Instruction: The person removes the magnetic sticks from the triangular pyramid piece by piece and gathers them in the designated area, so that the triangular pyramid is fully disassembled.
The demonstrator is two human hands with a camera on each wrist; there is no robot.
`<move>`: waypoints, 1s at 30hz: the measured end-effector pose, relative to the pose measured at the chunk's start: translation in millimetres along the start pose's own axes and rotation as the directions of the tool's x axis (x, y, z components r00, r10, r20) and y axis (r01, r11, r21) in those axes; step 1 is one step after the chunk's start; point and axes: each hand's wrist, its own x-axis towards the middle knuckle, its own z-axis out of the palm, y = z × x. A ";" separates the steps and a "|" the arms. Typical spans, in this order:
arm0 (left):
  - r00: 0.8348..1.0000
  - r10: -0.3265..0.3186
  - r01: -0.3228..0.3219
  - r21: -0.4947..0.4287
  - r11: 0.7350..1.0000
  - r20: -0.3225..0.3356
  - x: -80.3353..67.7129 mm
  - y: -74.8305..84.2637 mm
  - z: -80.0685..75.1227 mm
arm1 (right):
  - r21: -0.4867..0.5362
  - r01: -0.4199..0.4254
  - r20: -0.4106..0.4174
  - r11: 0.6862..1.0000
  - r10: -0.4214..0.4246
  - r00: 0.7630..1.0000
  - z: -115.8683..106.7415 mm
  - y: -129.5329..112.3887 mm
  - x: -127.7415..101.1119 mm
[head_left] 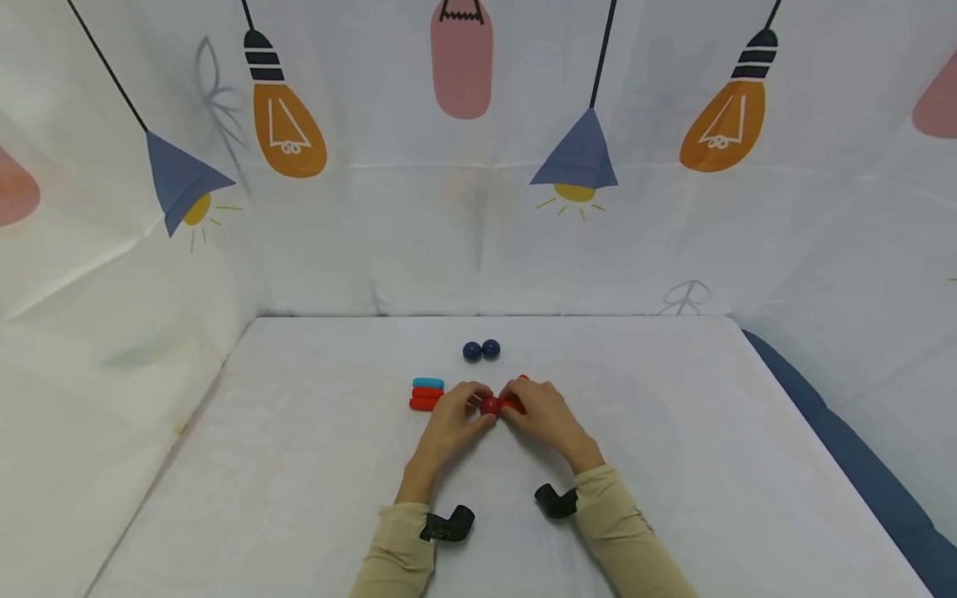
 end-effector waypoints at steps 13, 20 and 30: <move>1.000 0.000 -0.001 0.069 0.998 0.009 14.9 16.2 6.1 | 0.171 -0.065 0.091 0.983 0.050 0.995 -16.7 12.9 -2.2; 0.996 -0.049 0.044 0.066 0.997 0.077 35.0 25.5 -4.9 | 0.183 -0.041 0.145 0.982 0.014 0.989 -23.6 23.9 -0.6; 0.998 0.057 -0.063 0.166 0.984 0.041 95.8 25.3 -8.9 | 0.258 0.066 0.162 0.964 -0.110 0.981 -18.8 20.6 -3.1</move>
